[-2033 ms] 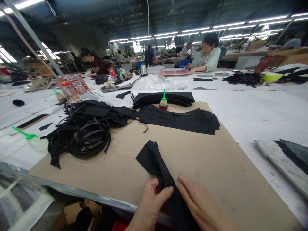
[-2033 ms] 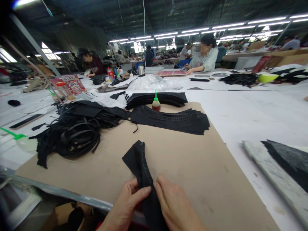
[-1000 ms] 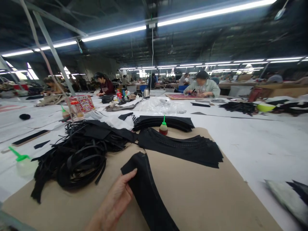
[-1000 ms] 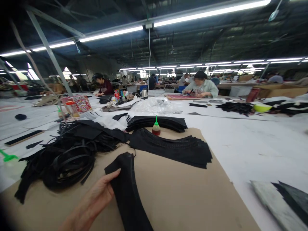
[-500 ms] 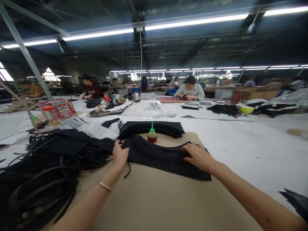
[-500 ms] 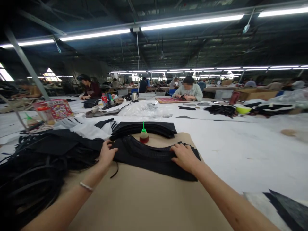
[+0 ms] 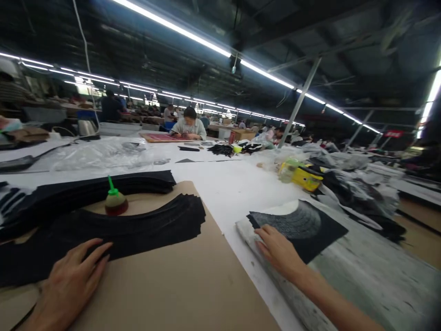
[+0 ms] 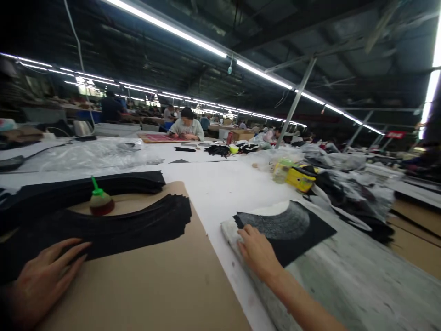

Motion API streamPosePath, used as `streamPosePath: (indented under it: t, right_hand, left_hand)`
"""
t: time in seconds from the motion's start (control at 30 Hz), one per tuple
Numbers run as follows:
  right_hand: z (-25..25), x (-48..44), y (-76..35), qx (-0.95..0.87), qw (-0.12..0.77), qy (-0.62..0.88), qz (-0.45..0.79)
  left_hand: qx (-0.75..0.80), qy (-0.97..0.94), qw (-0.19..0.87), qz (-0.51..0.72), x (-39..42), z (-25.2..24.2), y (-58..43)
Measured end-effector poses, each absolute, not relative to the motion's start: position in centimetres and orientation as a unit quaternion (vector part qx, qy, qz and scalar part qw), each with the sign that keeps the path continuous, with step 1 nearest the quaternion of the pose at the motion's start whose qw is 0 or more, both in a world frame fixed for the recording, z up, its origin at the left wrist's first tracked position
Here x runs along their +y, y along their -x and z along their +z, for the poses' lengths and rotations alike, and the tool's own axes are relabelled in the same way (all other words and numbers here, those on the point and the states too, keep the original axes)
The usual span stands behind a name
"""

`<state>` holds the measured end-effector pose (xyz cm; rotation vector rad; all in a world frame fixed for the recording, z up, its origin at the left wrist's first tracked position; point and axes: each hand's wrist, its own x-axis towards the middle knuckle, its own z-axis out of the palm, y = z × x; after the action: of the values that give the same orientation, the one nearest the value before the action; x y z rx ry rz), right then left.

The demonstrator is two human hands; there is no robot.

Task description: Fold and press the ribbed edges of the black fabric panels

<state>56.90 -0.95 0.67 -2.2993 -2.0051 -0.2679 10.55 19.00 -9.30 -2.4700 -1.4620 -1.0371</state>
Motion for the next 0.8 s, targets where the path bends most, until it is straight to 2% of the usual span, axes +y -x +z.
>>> streamPosePath:
  t: [0.1, 0.4, 0.63, 0.8]
  right_hand:
    - [0.0, -4.5, -62.2, -0.605, 0.006, 0.788, -0.112]
    - [-1.3, -4.8, -65.2, -0.636, -0.038, 0.761, -0.124]
    - [-1.7, -3.8, -66.5, -0.658, 0.0, 0.744, -0.116]
    - [-2.2, -4.1, -67.8, -0.649, 0.103, 0.749, -0.081]
  left_hand:
    - [-0.428, 0.826, 0.005, -0.367, 17.2, -8.0, -14.5]
    - [-0.14, 0.903, -0.297, -0.275, 10.2, -2.5, -39.9]
    - [-0.119, 0.92, -0.283, -0.243, 10.0, -3.7, -50.8]
    - [-0.159, 0.93, -0.238, -0.23, 9.3, -4.1, -51.4]
